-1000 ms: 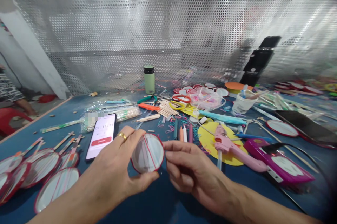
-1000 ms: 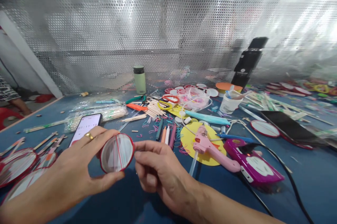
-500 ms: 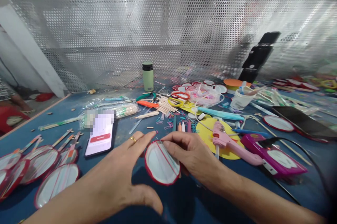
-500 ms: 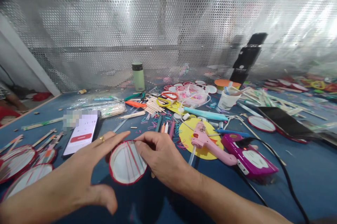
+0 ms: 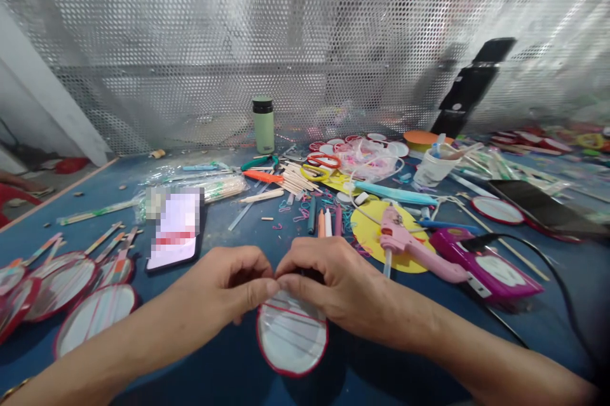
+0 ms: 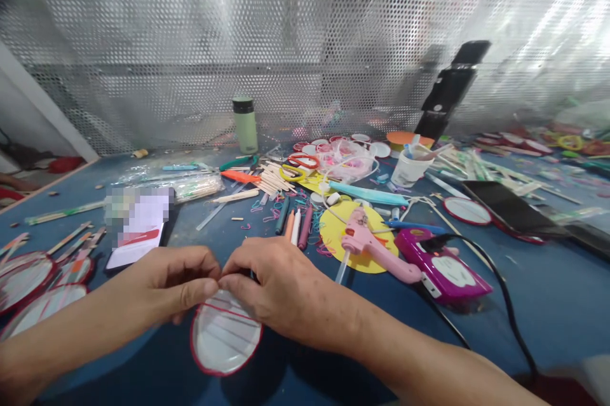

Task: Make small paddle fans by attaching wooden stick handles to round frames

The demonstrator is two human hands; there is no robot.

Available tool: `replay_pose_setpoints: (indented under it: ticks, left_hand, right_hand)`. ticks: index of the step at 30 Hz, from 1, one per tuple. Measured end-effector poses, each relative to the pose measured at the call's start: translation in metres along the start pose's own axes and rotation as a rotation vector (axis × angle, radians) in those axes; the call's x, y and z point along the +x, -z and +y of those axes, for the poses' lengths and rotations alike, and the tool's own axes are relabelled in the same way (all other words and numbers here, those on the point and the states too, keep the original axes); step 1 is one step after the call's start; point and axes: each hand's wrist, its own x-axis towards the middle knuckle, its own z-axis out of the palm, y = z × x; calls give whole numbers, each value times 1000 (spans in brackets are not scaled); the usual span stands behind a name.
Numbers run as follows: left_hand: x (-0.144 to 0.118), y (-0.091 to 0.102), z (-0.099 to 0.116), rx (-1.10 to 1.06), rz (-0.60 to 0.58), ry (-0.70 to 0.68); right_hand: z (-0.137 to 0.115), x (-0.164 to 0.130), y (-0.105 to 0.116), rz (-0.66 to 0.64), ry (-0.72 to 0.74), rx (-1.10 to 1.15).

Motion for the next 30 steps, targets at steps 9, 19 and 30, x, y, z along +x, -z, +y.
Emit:
replay_pose_setpoints:
  ticks: [9,19,30]
  left_hand:
    - [5,-8,1,-385,-139,149]
    - [19,-6,-13,-468,84,188]
    - [4,0,-20,-88,-6,323]
  right_hand:
    - [-1,4,6,117,-51,-31]
    - [4,-2,24,320,-37,-285]
    - [5,-6,36,273,-42,-457]
